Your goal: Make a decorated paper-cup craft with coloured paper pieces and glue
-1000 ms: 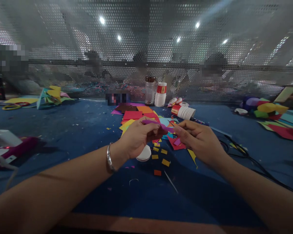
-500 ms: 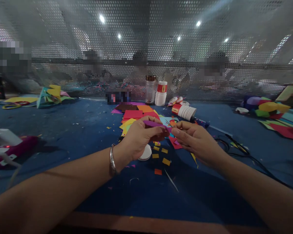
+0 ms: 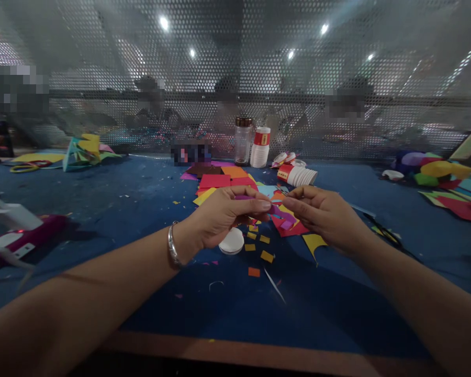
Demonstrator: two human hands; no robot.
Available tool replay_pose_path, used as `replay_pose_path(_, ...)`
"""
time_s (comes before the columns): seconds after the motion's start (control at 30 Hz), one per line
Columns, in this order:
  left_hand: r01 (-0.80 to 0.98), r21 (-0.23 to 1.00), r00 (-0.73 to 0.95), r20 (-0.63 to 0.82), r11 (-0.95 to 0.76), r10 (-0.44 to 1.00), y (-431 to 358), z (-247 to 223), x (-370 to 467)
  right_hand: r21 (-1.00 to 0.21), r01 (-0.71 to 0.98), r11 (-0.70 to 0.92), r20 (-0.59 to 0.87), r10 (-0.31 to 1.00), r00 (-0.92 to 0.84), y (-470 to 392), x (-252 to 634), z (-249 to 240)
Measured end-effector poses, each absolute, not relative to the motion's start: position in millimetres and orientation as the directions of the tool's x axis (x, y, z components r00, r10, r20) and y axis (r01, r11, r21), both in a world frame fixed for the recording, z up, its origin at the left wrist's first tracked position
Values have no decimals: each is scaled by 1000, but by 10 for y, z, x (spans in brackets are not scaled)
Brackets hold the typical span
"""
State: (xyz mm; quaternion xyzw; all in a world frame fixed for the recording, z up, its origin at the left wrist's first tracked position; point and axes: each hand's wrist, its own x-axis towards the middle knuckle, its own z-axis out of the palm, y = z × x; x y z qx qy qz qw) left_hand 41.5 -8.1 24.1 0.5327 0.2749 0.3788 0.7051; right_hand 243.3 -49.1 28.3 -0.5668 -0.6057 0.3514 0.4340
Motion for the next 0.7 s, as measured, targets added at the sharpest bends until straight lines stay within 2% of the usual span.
replay_pose_path(0.07, -237, 965, 546, 41, 107, 837, -74, 236, 413, -850, 507, 146, 172, 985, 5, -463, 2486, 270)
replay_pose_path(0.17, -212, 976, 539, 67, 58, 839, -73, 222, 408, -669, 715, 203, 183, 977, -106, -432, 2543, 232)
replay_pose_path(0.3, -73, 997, 560, 56, -19, 826, -106, 235, 388, -368, 909, 197, 22, 979, -204, -451, 2517, 200)
replay_pose_path(0.4, 31, 992, 589, 82, -124, 804, -129, 257, 378, -196, 969, 151, -81, 982, -169, -494, 2453, 194)
replay_pose_path(0.5, 37, 978, 640, 135, -206, 756, -149, 259, 395, -86, 990, 114, -90, 989, -121, -536, 2399, 187)
replay_pose_path(0.7, -18, 990, 680, 117, -143, 724, -297, 117, 468, 28, 997, 76, -80, 994, -74, -597, 2318, 207)
